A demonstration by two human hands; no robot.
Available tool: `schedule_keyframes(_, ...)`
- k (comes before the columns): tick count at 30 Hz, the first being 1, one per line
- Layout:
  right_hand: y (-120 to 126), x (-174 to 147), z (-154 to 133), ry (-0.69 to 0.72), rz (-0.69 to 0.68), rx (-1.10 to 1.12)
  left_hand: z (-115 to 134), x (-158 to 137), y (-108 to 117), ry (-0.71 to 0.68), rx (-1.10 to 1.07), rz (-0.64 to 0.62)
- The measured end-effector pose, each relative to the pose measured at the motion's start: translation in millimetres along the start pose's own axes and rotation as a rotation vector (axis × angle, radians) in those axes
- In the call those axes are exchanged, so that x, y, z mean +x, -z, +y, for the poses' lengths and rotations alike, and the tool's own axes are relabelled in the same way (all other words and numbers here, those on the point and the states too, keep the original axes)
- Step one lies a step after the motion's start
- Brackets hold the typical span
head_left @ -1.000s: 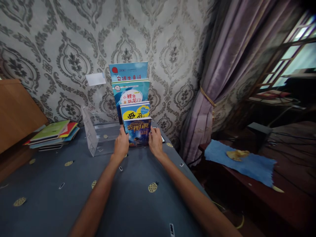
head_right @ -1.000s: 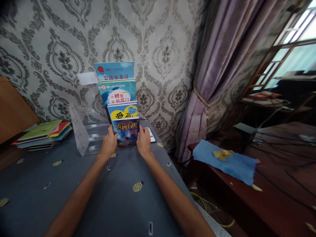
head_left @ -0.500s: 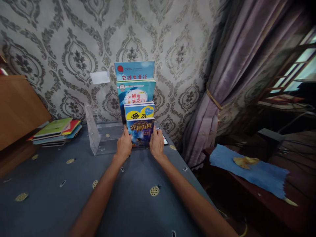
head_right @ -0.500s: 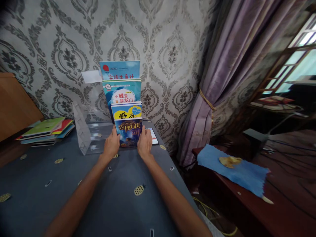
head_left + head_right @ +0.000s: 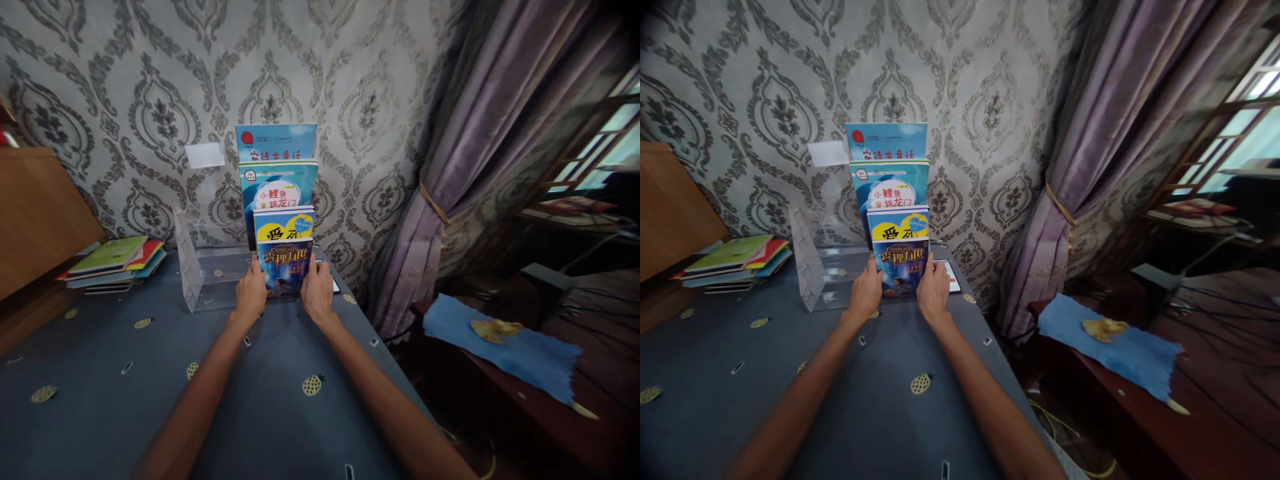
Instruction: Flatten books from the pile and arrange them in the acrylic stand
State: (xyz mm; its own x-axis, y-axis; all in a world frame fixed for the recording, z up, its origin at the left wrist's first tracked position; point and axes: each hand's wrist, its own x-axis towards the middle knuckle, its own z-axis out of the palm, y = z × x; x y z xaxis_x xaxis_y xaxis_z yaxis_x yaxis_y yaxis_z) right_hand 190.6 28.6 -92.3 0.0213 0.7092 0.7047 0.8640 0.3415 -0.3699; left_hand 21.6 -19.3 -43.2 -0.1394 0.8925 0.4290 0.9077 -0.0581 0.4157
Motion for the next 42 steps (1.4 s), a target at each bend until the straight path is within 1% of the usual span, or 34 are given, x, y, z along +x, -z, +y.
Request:
schedule_keyframes(4,0.3,-0.4,-0.9,0.022,0.017,-0.036,2.9,0.2,3.8,0.033,0.024,-0.030)
schedule_keyframes(10,3.1,-0.3,-4.6,0.008,-0.008,-0.130,3.0,-0.8,4.7,0.019,0.032,-0.006)
schedule_keyframes(13,3.5,-0.1,-4.9,0.018,-0.001,-0.139,2.9,-1.5,4.2,0.020,0.045,0.001)
schedule_keyframes(17,3.0,-0.5,-3.7,0.023,0.006,-0.108,2.1,-1.1,3.5,0.017,0.041,0.003)
schedule_keyframes(27,3.5,-4.5,-1.1,0.074,0.038,-0.015,-5.3,0.2,4.5,-0.006,-0.048,-0.005)
schedule_keyframes(33,3.3,-3.3,-1.5,0.047,0.021,0.006,-5.1,-2.5,10.2,-0.027,-0.009,0.019)
schedule_keyframes(36,3.0,-2.5,-0.7,0.031,0.034,0.026,-3.1,-3.4,14.3,-0.019,0.018,0.009)
schedule_keyframes(42,3.3,-1.8,6.0,-0.014,0.096,0.182,3.1,-5.1,21.6,0.006,0.007,-0.004)
